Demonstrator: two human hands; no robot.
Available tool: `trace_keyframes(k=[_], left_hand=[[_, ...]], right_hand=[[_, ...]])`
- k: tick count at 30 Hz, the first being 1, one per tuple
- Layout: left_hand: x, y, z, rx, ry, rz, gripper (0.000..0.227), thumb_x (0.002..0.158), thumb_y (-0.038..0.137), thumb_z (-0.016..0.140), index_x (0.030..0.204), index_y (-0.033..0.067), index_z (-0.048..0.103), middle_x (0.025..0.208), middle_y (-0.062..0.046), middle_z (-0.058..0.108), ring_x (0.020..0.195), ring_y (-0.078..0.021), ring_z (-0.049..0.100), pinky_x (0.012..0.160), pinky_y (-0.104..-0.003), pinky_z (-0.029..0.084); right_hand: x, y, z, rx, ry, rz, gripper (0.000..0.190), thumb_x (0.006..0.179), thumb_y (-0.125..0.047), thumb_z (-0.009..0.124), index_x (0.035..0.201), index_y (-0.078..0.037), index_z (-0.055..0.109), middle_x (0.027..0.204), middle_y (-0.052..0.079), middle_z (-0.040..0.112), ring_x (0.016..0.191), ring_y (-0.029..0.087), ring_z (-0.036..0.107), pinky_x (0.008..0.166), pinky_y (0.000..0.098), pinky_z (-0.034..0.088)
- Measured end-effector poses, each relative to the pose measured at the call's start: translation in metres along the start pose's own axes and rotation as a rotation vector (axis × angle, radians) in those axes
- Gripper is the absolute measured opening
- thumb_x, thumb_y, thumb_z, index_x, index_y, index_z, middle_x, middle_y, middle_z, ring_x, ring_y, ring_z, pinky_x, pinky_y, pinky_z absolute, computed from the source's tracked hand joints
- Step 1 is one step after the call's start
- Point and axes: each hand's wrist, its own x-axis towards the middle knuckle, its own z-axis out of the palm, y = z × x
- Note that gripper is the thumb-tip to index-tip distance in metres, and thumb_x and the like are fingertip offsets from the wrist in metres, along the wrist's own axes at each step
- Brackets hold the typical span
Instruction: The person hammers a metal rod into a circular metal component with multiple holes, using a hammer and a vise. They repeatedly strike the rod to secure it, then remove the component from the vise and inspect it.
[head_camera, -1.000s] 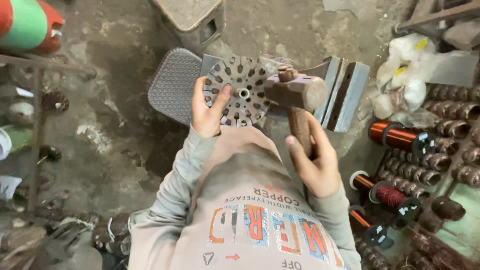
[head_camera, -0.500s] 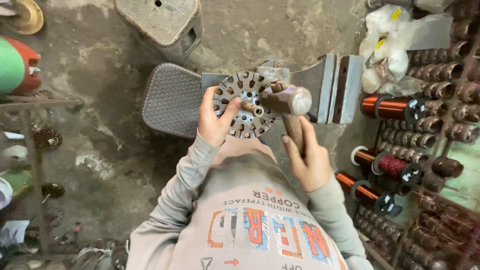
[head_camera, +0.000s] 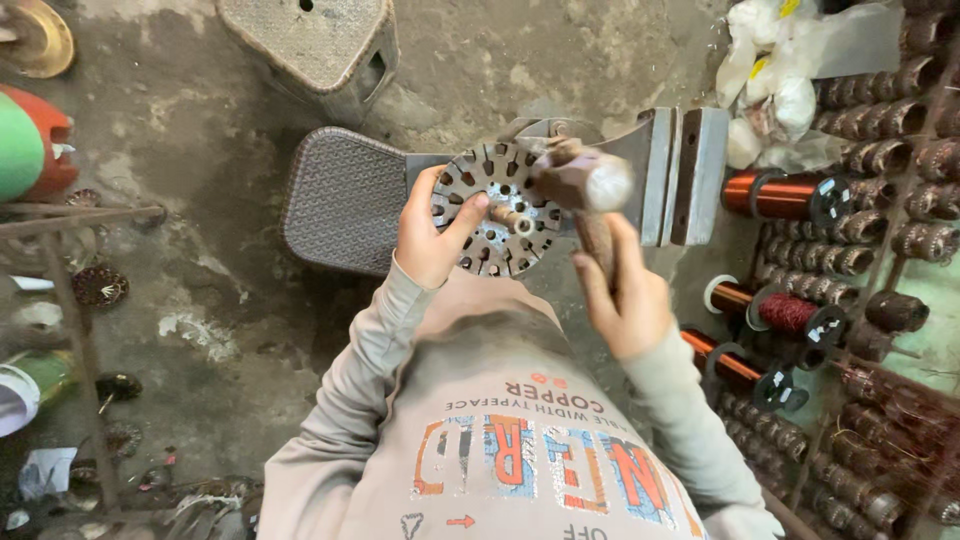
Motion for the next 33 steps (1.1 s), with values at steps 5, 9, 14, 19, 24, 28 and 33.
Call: trace_keyframes(k=[5,9,14,19,24,28,33], left_hand=[[-0.022,0.011,0.004,-0.291,0.184,-0.039,0.049,0.095,0.006,0.075,0.138,-0.0027,0.052,0.128,-0.012,0.065,0.113,-0.0156,0.064,0.101,-0.031,0.052],[-0.040,0.006,0.021,-0.413,0.259,-0.016,0.048,0.098,0.004,0.073,0.138,-0.0019,0.048,0.127,-0.009,0.063,0.115,-0.0143,0.060,0.104,-0.030,0.049],[-0.030,0.001,0.016,-0.264,0.216,-0.029,0.043,0.101,0.012,0.071,0.135,0.0002,0.048,0.121,-0.008,0.065,0.110,-0.0133,0.062,0.097,-0.029,0.052],[0.000,0.018,-0.027,0.017,-0.118,-0.110,0.046,0.094,0.017,0.077,0.131,0.0010,0.054,0.114,-0.008,0.067,0.105,-0.0138,0.063,0.093,-0.030,0.053],[0.009,0.024,-0.029,0.201,-0.247,-0.070,0.052,0.088,0.018,0.080,0.130,0.0011,0.053,0.116,-0.008,0.068,0.110,-0.0149,0.065,0.097,-0.031,0.053],[0.005,0.027,-0.013,0.203,-0.090,-0.005,0.053,0.088,0.015,0.084,0.130,-0.0009,0.056,0.120,-0.011,0.069,0.113,-0.0165,0.065,0.100,-0.033,0.052],[-0.006,0.022,-0.002,0.025,0.103,-0.133,0.054,0.086,0.010,0.084,0.129,-0.0016,0.053,0.109,-0.013,0.074,0.095,-0.0133,0.073,0.084,-0.028,0.060]], right_hand=[[-0.005,0.015,0.018,0.262,0.001,0.181,0.045,0.106,-0.022,0.060,0.147,-0.011,0.045,0.076,0.006,0.066,0.060,0.013,0.063,0.054,0.0311,0.050],[-0.007,0.015,0.013,0.506,-0.054,0.368,0.043,0.104,-0.020,0.059,0.144,-0.011,0.047,0.066,0.002,0.055,0.049,0.009,0.049,0.044,0.0257,0.039],[0.001,0.005,-0.010,0.852,-0.143,0.473,0.045,0.104,-0.019,0.054,0.147,-0.010,0.046,0.067,0.001,0.051,0.046,0.009,0.047,0.040,0.0246,0.039],[-0.027,-0.030,-0.076,0.693,0.023,0.313,0.050,0.103,-0.016,0.056,0.152,-0.007,0.046,0.083,0.004,0.061,0.063,0.008,0.053,0.053,0.0231,0.043],[-0.058,-0.032,-0.087,0.638,0.356,-0.073,0.046,0.112,-0.026,0.059,0.145,-0.004,0.035,0.087,0.007,0.063,0.063,0.011,0.056,0.058,0.0237,0.045],[-0.040,0.000,-0.041,-0.078,0.127,-0.072,0.027,0.098,-0.012,0.069,0.120,-0.012,0.053,0.078,0.019,0.068,0.061,0.021,0.061,0.059,0.0350,0.050],[-0.023,0.027,-0.001,0.275,-0.111,0.038,0.046,0.105,-0.015,0.065,0.147,-0.005,0.049,0.094,0.013,0.071,0.079,0.015,0.067,0.068,0.0288,0.052]])
